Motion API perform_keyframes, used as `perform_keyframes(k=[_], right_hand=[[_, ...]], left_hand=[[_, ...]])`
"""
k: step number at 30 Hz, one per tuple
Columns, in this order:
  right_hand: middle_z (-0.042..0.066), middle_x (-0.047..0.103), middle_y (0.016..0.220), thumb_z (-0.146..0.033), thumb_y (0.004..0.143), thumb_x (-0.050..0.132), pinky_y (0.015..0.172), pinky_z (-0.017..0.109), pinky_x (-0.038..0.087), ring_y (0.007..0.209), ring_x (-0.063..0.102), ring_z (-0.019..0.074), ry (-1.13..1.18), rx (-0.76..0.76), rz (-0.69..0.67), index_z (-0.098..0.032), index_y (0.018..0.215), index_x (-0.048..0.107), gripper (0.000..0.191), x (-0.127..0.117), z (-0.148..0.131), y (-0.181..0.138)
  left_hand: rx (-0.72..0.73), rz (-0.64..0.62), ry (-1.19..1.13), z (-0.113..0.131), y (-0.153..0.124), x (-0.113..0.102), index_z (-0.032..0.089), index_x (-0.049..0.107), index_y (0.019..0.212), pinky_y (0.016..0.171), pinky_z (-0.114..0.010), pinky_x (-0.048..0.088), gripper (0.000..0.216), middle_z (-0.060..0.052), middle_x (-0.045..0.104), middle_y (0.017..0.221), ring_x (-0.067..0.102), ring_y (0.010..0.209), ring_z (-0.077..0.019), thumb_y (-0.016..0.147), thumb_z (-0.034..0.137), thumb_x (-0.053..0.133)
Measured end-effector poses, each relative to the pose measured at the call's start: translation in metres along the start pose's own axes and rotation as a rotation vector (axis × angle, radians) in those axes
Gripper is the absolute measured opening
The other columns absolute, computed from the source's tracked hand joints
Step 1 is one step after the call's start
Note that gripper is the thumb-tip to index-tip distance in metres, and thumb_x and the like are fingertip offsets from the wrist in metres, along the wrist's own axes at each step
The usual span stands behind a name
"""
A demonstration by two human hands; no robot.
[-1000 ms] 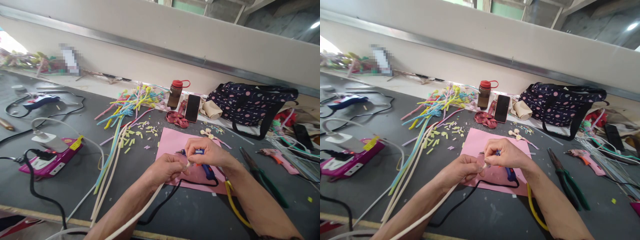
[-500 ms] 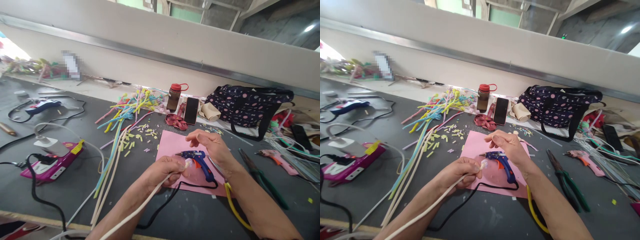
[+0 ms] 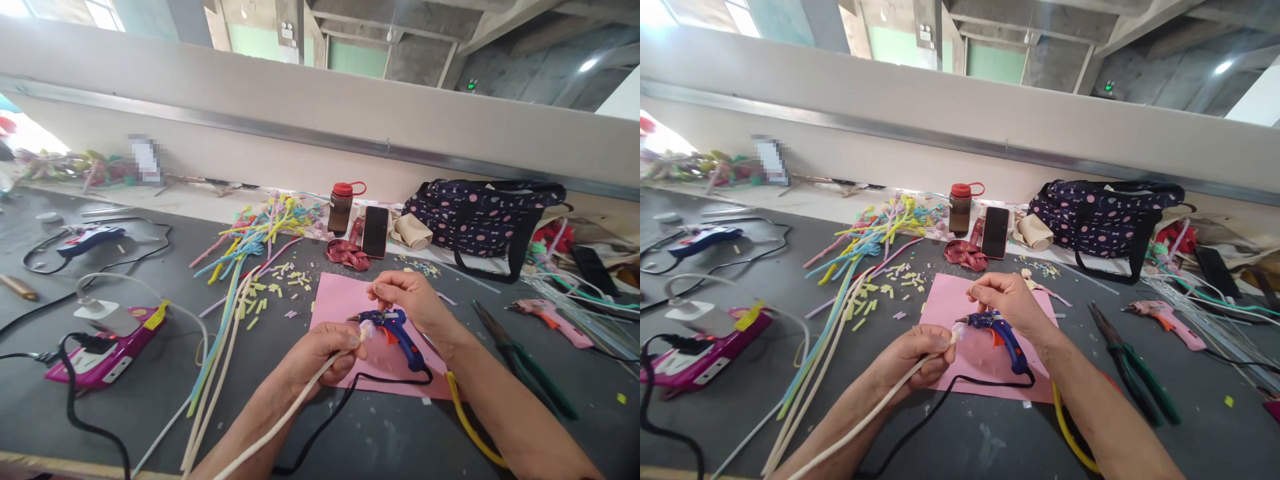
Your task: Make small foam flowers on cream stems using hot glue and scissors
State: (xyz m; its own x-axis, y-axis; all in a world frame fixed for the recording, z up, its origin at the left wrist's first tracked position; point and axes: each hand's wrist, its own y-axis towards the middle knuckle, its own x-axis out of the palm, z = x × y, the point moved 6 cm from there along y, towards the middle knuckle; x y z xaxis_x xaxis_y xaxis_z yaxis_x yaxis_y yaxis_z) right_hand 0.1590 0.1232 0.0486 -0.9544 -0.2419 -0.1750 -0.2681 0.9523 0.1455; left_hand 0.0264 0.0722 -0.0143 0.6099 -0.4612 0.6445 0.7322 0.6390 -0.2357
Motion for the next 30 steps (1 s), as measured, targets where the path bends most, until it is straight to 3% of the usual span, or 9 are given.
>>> perform_keyframes(k=[3,8,11,14,18,30], right_hand=[[-0.001,0.06,0.063,-0.027,0.074,0.065,0.051,0.022,0.041,0.053,0.053,0.0101,0.003,0.012,-0.005,-0.016,0.073,0.065,0.012,0.002,0.0,-0.001],[-0.004,0.056,0.067,-0.023,0.073,0.064,0.053,0.021,0.041,0.055,0.053,0.0084,0.039,-0.034,0.078,-0.018,0.074,0.058,0.009,-0.004,-0.005,-0.002],[-0.004,0.055,0.07,-0.019,0.073,0.064,0.053,0.021,0.041,0.054,0.053,0.0075,0.067,-0.067,0.116,-0.018,0.071,0.055,0.009,-0.007,-0.007,-0.002],[-0.005,0.055,0.067,-0.017,0.072,0.064,0.051,0.021,0.041,0.052,0.053,0.0078,0.066,-0.046,0.107,-0.018,0.074,0.056,0.008,-0.006,-0.006,-0.003],[-0.005,0.056,0.059,-0.019,0.072,0.064,0.05,0.021,0.041,0.05,0.053,0.0084,0.034,-0.007,0.052,-0.018,0.079,0.063,0.008,0.001,-0.007,-0.005],[-0.002,0.058,0.063,-0.023,0.071,0.065,0.049,0.021,0.042,0.051,0.052,0.0084,-0.012,-0.014,-0.029,-0.016,0.073,0.066,0.007,0.012,-0.018,-0.012]], left_hand=[[0.04,0.034,0.031,0.002,-0.001,0.001,0.011,0.065,0.064,0.031,-0.018,0.011,0.017,0.005,0.04,0.037,0.026,0.027,-0.0022,0.071,0.025,0.06],[0.183,0.221,0.107,0.013,-0.005,-0.003,0.012,0.069,0.069,0.04,-0.017,0.025,0.016,0.0,0.056,0.053,0.043,0.042,-0.0041,0.067,0.028,0.07],[0.197,0.282,0.131,0.014,-0.006,-0.005,0.012,0.068,0.064,0.039,-0.017,0.02,0.016,0.0,0.058,0.057,0.037,0.041,-0.0023,0.061,0.026,0.074],[0.207,0.298,0.11,0.015,-0.007,-0.008,0.013,0.065,0.06,0.039,-0.018,0.015,0.015,0.001,0.057,0.057,0.033,0.039,-0.0016,0.06,0.025,0.075],[0.24,0.306,0.132,0.017,-0.007,-0.009,0.013,0.063,0.058,0.041,-0.017,0.018,0.016,0.001,0.055,0.057,0.034,0.042,-0.0019,0.061,0.024,0.074],[0.28,0.356,0.147,0.021,-0.009,-0.011,0.013,0.063,0.063,0.038,-0.017,0.016,0.019,0.002,0.052,0.053,0.033,0.041,-0.0028,0.064,0.03,0.073]])
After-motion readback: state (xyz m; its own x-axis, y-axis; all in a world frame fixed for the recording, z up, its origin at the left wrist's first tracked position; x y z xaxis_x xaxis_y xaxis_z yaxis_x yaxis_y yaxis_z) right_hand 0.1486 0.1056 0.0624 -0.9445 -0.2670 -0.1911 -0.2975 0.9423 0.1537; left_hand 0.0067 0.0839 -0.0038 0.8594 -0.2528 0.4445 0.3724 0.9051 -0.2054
